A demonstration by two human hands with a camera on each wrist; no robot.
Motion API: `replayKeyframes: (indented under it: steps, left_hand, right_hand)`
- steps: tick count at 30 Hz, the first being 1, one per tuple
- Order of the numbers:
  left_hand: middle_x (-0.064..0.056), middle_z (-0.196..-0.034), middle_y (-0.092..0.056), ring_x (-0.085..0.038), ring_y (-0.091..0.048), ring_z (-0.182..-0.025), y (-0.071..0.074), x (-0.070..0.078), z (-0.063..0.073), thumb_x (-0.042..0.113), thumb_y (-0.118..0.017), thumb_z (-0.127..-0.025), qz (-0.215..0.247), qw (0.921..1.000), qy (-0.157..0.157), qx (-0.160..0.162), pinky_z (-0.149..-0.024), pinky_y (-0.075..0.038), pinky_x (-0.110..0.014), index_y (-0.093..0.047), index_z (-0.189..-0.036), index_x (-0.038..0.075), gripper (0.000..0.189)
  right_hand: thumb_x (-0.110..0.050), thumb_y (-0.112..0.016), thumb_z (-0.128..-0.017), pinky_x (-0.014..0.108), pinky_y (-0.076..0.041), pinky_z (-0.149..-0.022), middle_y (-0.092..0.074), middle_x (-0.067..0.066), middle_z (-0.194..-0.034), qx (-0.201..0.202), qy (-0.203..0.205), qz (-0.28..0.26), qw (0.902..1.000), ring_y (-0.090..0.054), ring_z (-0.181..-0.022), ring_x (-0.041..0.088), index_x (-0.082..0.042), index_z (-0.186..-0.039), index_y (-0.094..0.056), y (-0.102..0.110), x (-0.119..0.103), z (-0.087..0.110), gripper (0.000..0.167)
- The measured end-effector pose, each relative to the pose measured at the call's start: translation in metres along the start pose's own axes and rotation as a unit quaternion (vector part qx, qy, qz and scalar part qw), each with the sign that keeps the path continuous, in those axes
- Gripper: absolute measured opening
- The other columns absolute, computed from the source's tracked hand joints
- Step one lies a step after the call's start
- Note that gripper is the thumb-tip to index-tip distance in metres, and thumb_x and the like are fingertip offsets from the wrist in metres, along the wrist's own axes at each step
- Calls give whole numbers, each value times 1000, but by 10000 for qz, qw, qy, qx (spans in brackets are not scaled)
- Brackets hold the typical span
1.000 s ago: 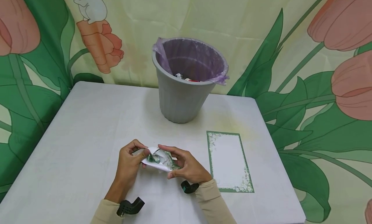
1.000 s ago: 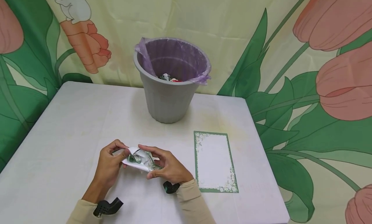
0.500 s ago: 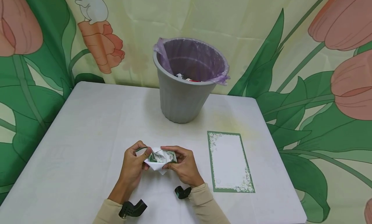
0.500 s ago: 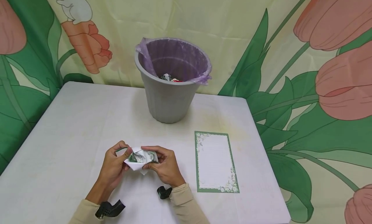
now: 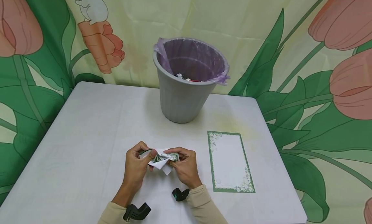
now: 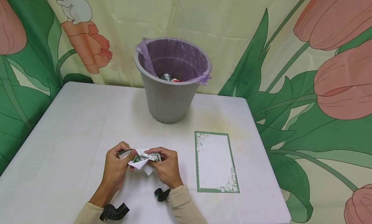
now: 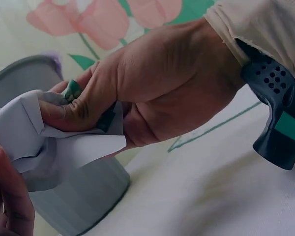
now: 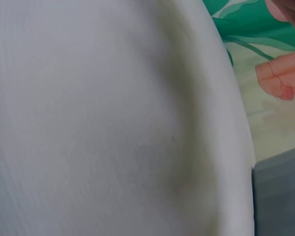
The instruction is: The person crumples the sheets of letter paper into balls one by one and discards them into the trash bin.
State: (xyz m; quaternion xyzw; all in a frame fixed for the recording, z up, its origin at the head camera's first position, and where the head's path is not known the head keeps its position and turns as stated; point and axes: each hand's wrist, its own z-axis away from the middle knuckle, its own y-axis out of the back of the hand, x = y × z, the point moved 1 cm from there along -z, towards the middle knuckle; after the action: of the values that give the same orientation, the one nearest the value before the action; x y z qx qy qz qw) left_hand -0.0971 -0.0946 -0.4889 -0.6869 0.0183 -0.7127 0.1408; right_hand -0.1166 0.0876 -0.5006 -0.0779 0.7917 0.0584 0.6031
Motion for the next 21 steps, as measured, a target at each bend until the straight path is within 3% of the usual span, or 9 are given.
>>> replayKeyframes:
  steps: [8, 15, 21]
  left_hand:
    - [-6, -101, -73, -16, -69, -79, 2, 3, 1, -1, -81, -91, -266, 9989, -247, -282, -49, -58, -31, -66, -100, -6, 18]
    - [-12, -128, -65, -17, -72, -84, 5, 7, 1, -4, -90, -80, -396, 9936, -359, -992, -62, -63, -29, -64, -126, -2, 53]
    - [-18, -127, -65, -16, -72, -79, 3, 3, 1, -6, -88, -81, -696, 9902, -866, -842, -61, -62, -29, -65, -125, -3, 50]
  right_hand:
    - [9, -86, -80, 25, -62, -79, -79, 25, -98, 408, 163, -6, 9990, -78, -93, 12, 5, -99, -81, -5, -3, 1, 20]
    - [5, -87, -81, 27, -63, -76, -81, 20, -98, 849, -72, -162, 9962, -80, -93, 18, 1, -100, -82, -5, -8, -2, 20]
    - [0, -89, -81, 28, -63, -74, -82, 13, -97, 935, -144, -193, 9953, -81, -93, 21, 0, -101, -82, -10, -10, -2, 21]
